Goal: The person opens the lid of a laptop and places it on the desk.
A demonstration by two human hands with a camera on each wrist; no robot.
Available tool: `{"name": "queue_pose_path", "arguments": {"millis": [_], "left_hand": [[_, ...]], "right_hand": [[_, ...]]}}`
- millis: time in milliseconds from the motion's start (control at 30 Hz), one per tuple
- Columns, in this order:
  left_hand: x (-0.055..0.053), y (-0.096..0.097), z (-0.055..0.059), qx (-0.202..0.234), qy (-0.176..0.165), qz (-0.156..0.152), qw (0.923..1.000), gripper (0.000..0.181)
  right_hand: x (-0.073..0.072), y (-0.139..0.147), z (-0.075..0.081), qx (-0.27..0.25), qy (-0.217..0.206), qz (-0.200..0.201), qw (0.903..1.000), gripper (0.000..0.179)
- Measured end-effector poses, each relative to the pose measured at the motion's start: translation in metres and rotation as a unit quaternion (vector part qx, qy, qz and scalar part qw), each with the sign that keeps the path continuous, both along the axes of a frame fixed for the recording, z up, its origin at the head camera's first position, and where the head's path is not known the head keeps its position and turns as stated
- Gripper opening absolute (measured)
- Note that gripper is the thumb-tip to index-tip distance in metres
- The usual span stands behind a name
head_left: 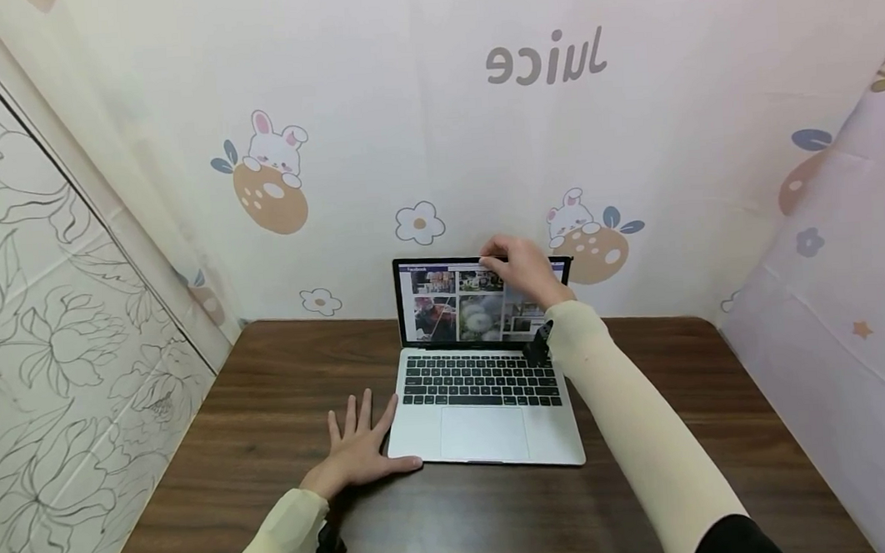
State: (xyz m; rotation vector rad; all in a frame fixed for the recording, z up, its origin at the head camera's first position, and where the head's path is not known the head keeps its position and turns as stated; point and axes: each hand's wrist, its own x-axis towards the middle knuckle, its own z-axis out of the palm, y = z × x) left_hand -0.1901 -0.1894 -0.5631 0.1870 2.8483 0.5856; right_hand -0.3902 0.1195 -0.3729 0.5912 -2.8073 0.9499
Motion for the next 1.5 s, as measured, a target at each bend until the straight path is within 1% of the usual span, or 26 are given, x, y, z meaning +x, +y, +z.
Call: {"name": "queue_pose_path", "arguments": {"millis": [33,167,267,400,500,800,900,967,1133,1200,1300,1500], "left_hand": [[0.000,0.000,0.001,-0.001,-0.004,-0.001,1.0000,0.123],[0.000,0.001,0.006,0.005,-0.001,-0.006,1.0000,0.123],[0.000,0.001,0.006,0.009,0.004,-0.005,0.9999,0.124],[-0.001,0.001,0.003,-0.003,-0.005,-0.002,1.0000,0.124],[-0.001,0.001,0.001,-0.002,-0.005,-0.002,1.0000,0.124],[0.002,0.001,0.006,0.017,0.005,-0.007,0.9998,0.121],[0.001,0.000,0.004,0.005,-0.004,-0.005,1.0000,0.121],[-0.001,-0.001,0.001,-0.001,-0.007,-0.004,1.0000,0.121],[-0.003,-0.003,-0.003,0.005,0.005,-0.004,1.0000,0.122],[-0.003,-0.003,-0.005,0.005,0.003,-0.005,1.0000,0.122],[-0.003,-0.003,-0.005,0.001,-0.003,-0.005,1.0000,0.122],[-0.003,-0.002,-0.005,-0.001,0.001,-0.003,1.0000,0.122]], "right_hand": [[-0.001,0.000,0.000,0.002,-0.001,-0.001,1.0000,0.019],[-0.003,-0.001,0.002,0.008,-0.001,-0.004,1.0000,0.019],[-0.004,-0.002,0.004,0.009,-0.003,-0.007,0.9999,0.019],[-0.007,-0.003,0.002,0.012,-0.002,-0.012,0.9999,0.018],[-0.010,-0.003,-0.001,0.016,0.001,-0.010,0.9998,0.018],[-0.015,-0.004,-0.002,0.024,0.006,-0.010,0.9996,0.015],[-0.016,-0.005,-0.002,0.024,0.010,-0.009,0.9996,0.014],[-0.017,-0.007,-0.002,0.020,0.013,-0.007,0.9997,0.014],[-0.019,-0.010,-0.004,0.007,0.020,-0.003,0.9998,0.012],[-0.019,-0.011,-0.004,0.006,0.024,-0.003,0.9997,0.012],[-0.020,-0.011,-0.005,0.003,0.031,-0.004,0.9995,0.012],[-0.017,-0.008,-0.008,0.002,0.054,0.005,0.9985,0.015]]}}
